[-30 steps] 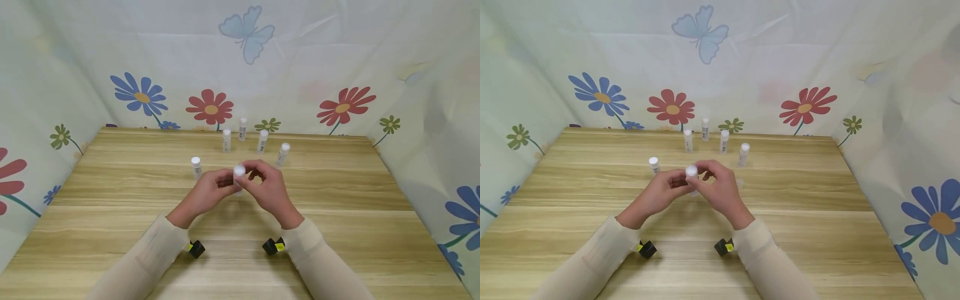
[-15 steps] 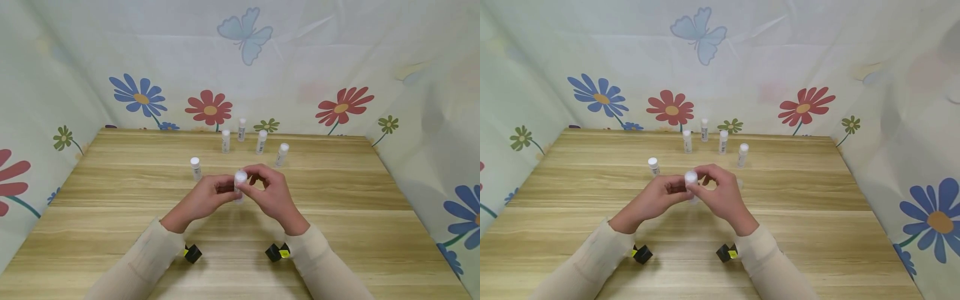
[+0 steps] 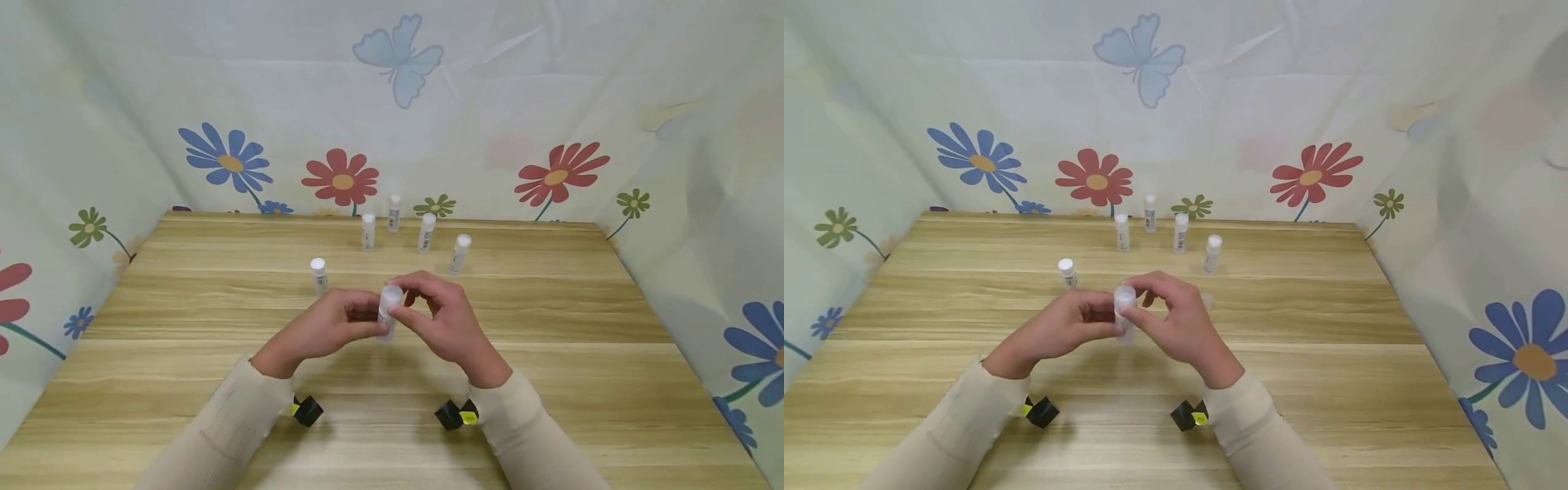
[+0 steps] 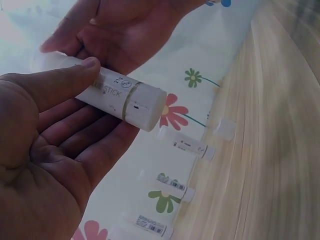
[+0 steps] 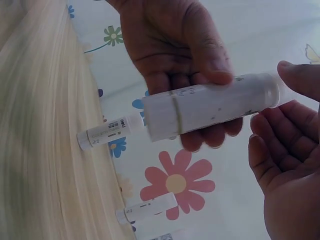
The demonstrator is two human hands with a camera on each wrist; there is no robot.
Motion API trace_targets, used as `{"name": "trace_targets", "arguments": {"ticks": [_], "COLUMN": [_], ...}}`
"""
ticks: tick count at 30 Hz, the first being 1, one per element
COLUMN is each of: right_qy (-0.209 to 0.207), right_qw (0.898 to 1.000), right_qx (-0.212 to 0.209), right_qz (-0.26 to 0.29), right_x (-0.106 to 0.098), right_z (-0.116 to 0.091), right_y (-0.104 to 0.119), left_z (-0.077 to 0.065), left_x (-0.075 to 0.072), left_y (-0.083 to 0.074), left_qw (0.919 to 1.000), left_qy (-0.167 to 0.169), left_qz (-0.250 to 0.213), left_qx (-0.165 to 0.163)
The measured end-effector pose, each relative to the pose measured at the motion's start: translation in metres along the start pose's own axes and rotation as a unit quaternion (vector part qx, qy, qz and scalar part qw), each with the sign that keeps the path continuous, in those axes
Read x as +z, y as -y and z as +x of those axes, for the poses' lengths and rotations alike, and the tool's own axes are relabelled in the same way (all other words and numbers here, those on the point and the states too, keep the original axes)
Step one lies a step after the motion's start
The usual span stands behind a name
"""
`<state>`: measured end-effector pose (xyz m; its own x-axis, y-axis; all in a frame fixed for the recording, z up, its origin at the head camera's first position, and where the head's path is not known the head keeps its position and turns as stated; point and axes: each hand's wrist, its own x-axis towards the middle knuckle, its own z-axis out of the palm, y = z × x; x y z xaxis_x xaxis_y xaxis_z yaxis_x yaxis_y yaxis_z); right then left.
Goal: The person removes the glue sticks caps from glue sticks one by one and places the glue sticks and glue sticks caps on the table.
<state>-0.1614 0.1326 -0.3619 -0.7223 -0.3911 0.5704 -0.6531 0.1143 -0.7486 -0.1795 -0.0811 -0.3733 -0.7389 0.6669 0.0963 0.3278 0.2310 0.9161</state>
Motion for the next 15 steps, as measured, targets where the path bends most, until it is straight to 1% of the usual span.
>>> {"name": "trace_targets", "arguments": {"ticks": [4, 7, 10, 15], "right_qy": [-0.015, -0.024, -0.030, -0.047], "right_qw": [1.000, 0.999, 0.999, 0.999], "right_qx": [-0.012, -0.017, -0.019, -0.004], "right_qz": [0.011, 0.015, 0.015, 0.004], "right_x": [-0.002, -0.004, -0.006, -0.013], "right_z": [0.000, 0.000, 0.000, -0.002], "right_y": [0.004, 0.005, 0.005, -0.001], "left_z": [0.000, 0.000, 0.000, 0.000], "left_x": [-0.001, -0.002, -0.005, -0.012], "left_y": [0.004, 0.007, 0.010, 0.016], "left_qw": [0.9998, 0.9997, 0.9996, 0.9988], "left_qy": [0.017, 0.020, 0.014, -0.007], "left_qz": [0.001, 0.005, 0.010, 0.008], "left_qx": [-0.006, -0.013, -0.024, -0.047]}}
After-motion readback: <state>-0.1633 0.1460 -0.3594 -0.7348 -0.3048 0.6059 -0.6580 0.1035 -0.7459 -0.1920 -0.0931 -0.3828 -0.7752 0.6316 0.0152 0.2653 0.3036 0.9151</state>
